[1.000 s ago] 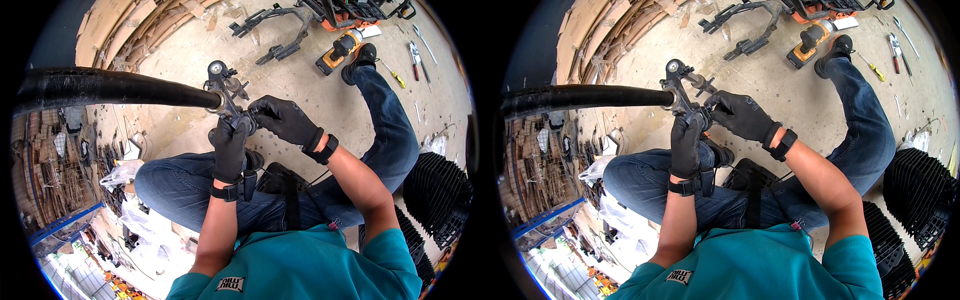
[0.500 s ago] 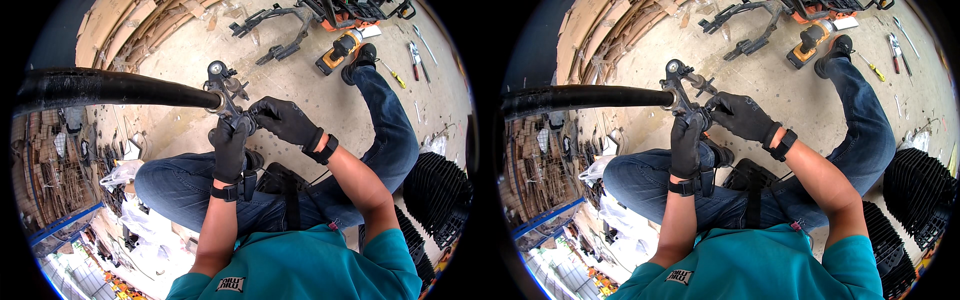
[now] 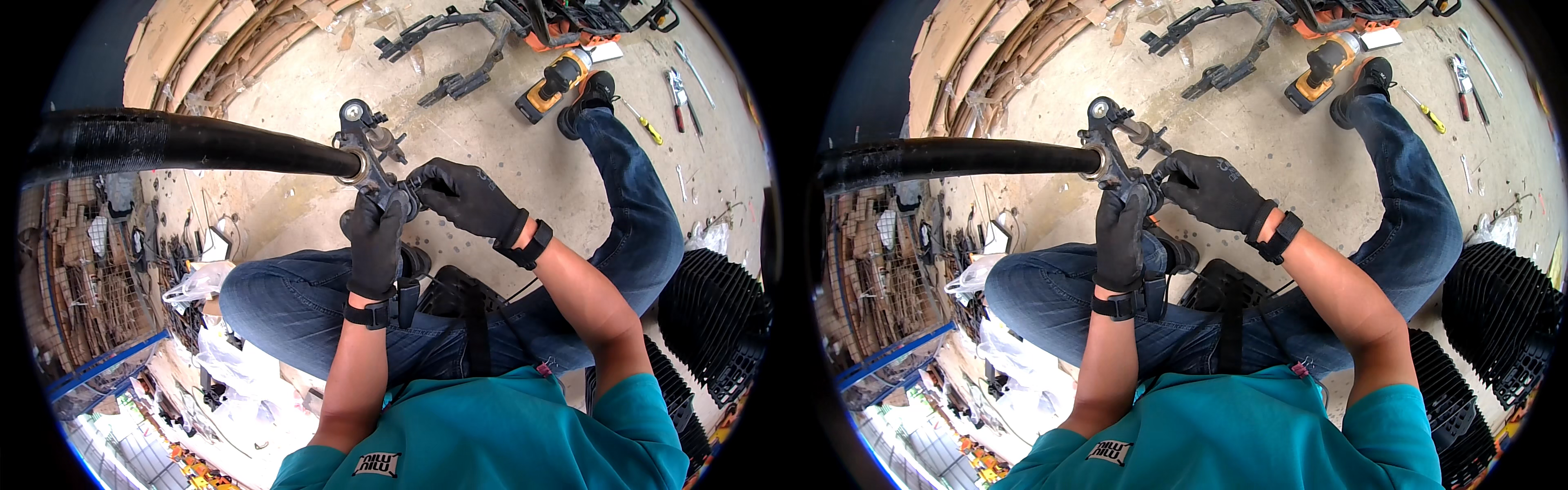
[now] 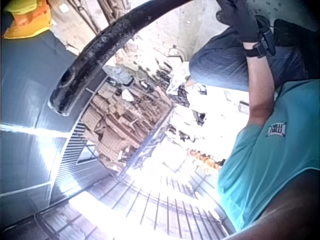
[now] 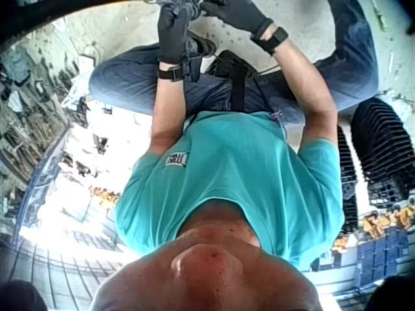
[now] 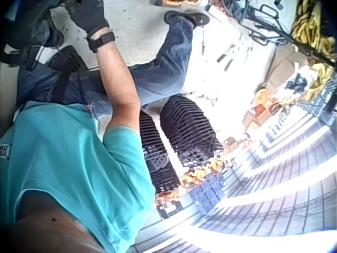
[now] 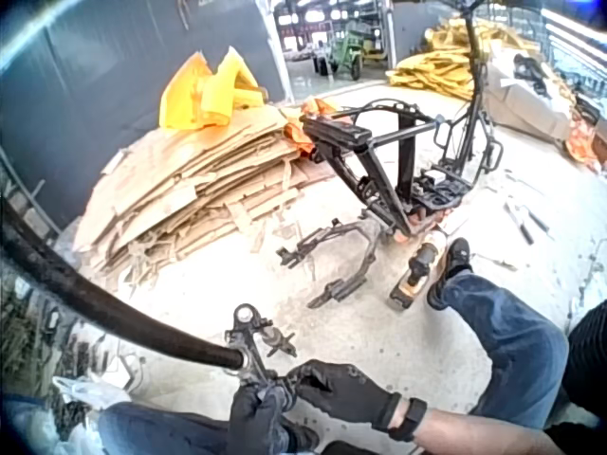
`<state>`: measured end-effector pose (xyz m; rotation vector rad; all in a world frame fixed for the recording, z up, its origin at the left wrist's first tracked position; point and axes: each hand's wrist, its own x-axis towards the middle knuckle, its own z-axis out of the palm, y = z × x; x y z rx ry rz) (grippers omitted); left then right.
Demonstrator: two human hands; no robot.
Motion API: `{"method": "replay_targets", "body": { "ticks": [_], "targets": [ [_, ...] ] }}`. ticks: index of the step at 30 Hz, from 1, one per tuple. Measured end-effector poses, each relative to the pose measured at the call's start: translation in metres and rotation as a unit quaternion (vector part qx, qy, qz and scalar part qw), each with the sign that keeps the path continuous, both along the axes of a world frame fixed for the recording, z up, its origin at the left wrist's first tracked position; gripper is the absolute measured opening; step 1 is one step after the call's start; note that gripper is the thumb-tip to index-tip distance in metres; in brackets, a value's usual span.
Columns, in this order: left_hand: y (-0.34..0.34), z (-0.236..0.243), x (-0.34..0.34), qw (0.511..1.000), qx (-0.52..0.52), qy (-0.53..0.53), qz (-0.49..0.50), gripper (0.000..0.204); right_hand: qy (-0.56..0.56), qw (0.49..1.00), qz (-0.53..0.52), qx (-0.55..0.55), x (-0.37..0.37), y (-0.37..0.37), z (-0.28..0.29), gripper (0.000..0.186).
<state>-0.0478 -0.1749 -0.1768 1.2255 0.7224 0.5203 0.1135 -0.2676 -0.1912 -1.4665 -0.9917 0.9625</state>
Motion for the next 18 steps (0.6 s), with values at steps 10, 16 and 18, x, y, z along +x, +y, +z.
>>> {"method": "replay_targets", "body": {
  "ticks": [10, 16, 18],
  "targets": [
    [0.0006, 0.0004, -0.0004, 1.000, 0.010, 0.014, 0.000, 0.026, -0.011, 1.000, 0.001, -0.001, 0.0004, -0.0005, -0.0006, 0.025],
    [0.0000, 0.0005, 0.0006, 1.000, 0.005, 0.000, 0.001, 0.024, -0.006, 1.000, -0.003, 0.001, 0.0002, -0.0006, -0.0040, 0.026],
    [0.0002, 0.0008, 0.0013, 1.000, 0.005, -0.003, 0.000, 0.023, -0.007, 1.000, -0.003, 0.000, 0.0003, -0.0007, -0.0041, 0.026]
  ]
}}
